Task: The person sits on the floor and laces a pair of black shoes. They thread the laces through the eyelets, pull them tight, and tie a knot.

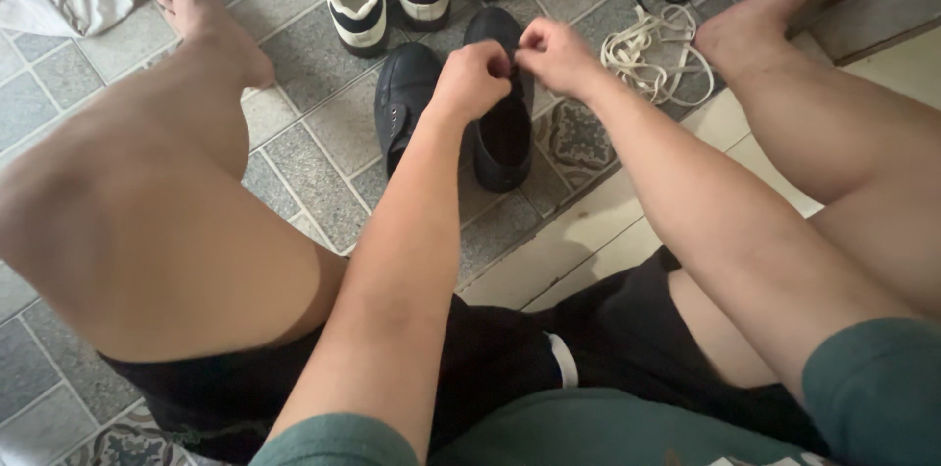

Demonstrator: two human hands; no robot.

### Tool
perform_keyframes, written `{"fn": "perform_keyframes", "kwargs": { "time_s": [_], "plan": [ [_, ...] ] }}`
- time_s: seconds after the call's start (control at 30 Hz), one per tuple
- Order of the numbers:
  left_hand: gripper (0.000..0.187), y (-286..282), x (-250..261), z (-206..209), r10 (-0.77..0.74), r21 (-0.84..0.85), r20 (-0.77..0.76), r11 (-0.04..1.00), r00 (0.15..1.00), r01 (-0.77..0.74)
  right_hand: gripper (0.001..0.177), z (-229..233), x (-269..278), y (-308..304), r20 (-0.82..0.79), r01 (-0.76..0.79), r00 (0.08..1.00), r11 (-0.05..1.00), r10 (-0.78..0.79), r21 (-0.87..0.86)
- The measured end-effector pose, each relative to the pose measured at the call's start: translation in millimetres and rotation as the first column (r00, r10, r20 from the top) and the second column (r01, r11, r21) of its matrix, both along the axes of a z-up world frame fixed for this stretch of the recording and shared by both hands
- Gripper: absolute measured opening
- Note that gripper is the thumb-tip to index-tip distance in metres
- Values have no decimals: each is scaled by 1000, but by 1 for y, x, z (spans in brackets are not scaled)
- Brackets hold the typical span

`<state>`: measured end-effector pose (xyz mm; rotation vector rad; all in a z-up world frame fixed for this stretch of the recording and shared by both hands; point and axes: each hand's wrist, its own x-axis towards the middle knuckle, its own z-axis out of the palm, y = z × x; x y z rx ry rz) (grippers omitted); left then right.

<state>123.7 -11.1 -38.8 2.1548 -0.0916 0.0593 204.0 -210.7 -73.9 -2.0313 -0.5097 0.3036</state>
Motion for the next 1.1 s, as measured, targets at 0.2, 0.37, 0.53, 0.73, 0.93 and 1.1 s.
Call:
{"fn": "perform_keyframes", "kwargs": {
  "time_s": [0.2, 0.37, 0.53, 0.73, 0.93, 1.1],
  "plan": [
    [12, -28, -14, 11, 54, 506, 81, 858, 995, -88, 19, 1, 4, 9, 70, 160, 987, 928, -145, -336],
    [17, -51, -34, 10, 186, 610, 109, 763, 976, -214, 27, 16, -9, 17, -442, 176, 849, 944, -289, -279],
    [28, -55, -49, 10, 196, 451, 167, 856, 966, -251, 27, 36, -16, 9, -723, 115, 673, 988, -156, -107],
    [16, -39, -43, 11, 197, 205, 105, 955, 975, -215, 18, 42, -14, 2, -805, 140, 592, 988, -35, 60],
    [20, -33, -30, -5, 171, 4, 88, 985, 981, -172, 12, 36, -14, -2, -738, 117, 675, 989, -13, 90],
    [27, -16, -2, -23, 249, -85, -5, 965, 968, -249, 7, 34, -15, -6, -722, 100, 684, 969, 98, 227]
  ]
}}
